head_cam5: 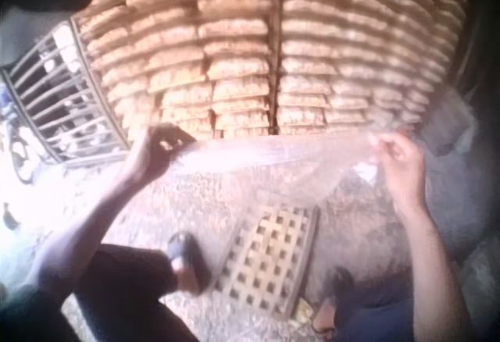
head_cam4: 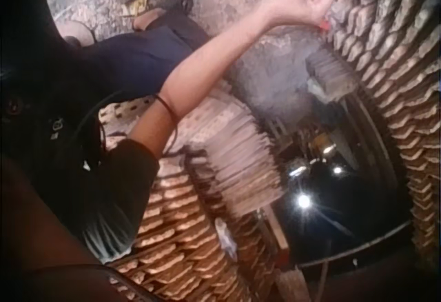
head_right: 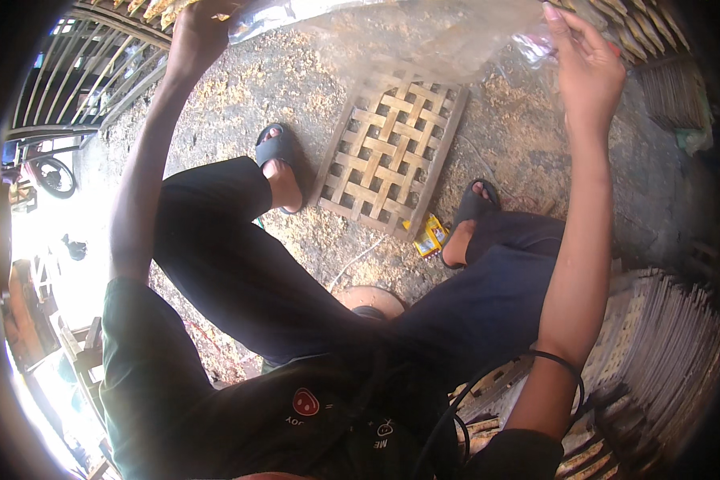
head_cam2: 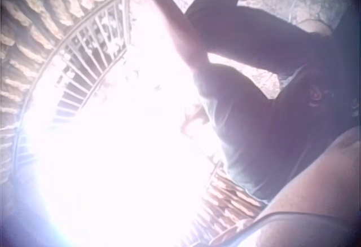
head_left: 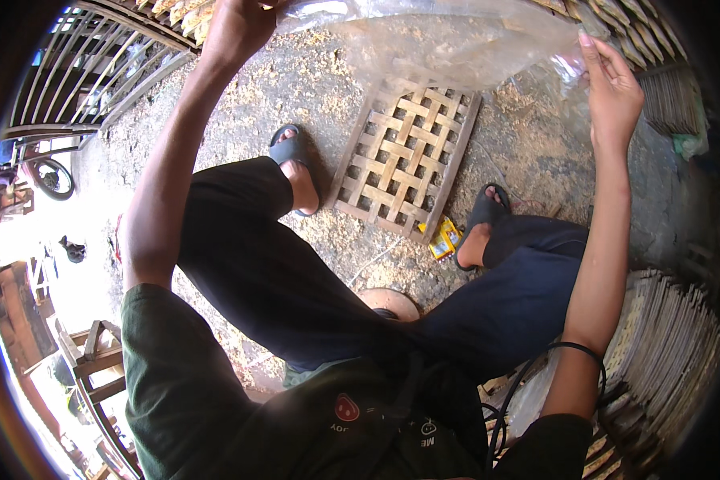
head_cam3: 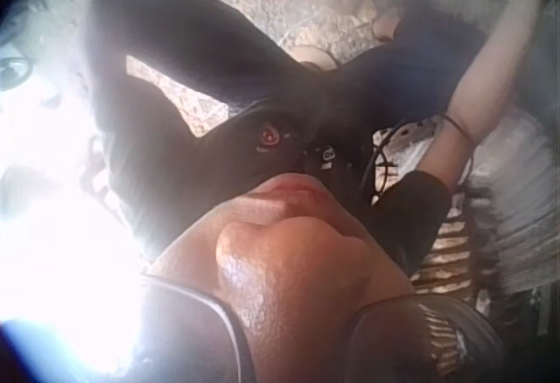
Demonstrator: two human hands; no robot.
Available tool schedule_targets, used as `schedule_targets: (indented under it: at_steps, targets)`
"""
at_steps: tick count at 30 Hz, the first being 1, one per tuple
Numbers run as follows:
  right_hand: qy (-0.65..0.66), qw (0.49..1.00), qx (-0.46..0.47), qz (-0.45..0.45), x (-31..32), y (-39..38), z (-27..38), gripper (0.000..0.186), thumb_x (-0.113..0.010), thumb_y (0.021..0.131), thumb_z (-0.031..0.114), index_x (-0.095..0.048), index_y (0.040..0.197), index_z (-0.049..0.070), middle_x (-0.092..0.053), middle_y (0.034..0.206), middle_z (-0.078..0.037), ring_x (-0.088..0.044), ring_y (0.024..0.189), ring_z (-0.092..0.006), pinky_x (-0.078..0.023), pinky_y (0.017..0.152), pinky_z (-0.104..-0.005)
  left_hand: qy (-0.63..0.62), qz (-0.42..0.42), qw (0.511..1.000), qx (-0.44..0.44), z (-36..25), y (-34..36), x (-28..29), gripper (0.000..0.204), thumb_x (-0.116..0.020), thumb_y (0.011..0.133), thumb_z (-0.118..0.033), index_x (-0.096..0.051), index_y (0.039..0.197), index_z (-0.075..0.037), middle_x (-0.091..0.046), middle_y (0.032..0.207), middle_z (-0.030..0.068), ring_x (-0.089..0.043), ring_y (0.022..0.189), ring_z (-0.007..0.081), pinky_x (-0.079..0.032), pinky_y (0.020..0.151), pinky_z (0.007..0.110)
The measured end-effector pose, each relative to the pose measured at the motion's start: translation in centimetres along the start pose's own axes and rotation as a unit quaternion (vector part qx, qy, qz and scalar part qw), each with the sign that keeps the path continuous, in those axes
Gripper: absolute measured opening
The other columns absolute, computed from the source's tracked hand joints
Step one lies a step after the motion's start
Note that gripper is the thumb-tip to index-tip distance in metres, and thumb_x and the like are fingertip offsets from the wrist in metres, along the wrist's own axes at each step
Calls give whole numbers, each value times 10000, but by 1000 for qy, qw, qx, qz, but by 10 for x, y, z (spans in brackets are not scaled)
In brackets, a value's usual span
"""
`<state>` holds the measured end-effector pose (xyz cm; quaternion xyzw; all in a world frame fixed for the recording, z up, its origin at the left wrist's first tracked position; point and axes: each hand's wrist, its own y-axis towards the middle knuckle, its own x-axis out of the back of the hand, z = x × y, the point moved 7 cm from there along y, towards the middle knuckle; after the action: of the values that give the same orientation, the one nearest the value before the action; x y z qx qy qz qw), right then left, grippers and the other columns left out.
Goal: The person sits on the floor and wraps a small woven bamboo tray with a clear plastic sheet. They smooth the plastic over the tray, fold the edges, and place the wrapped item onto a stack of similar trays.
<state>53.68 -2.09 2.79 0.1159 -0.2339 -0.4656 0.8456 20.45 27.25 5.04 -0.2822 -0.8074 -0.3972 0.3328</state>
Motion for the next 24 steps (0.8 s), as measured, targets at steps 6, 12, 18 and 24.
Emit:
schedule_targets:
  at_steps: [6,12,18,24]
  targets:
    - [119,988,-96,13,7,-13,8,287,-710,934,29,-678,1215,-25,-711,1046,-87,-678,1009,-165,-537,885,-286,-123,118,969,177,-4,0,-11,256,-662,942,-7,-688,1196,6,-734,989,195,-719,832,192,-600,625,295]
    - [266,949,-169,30,15,-6,-20,353,-618,964,-16,-580,1313,-55,-554,1244,-126,-572,1114,-199,-512,1108,-431,-379,140,905,135,-29,6,-41,370,-659,993,-118,-581,1314,49,-669,1214,235,-724,992,282,-650,842,382]
    - [313,933,-168,-63,2,32,-46,371,-615,919,-64,-550,1284,-46,-565,1169,-136,-596,1044,-230,-525,1040,-468,-397,110,906,98,-23,75,-103,412,-673,990,-365,-725,1122,22,-735,1060,182,-721,995,256,-616,898,375]
    - [468,865,-25,-179,24,76,-58,404,-615,787,-29,-592,1187,15,-558,1261,-96,-555,1030,-205,-533,912,-396,-397,-92,913,18,-71,122,-76,384,-677,995,-370,-718,925,6,-740,962,101,-701,989,178,-577,904,302]
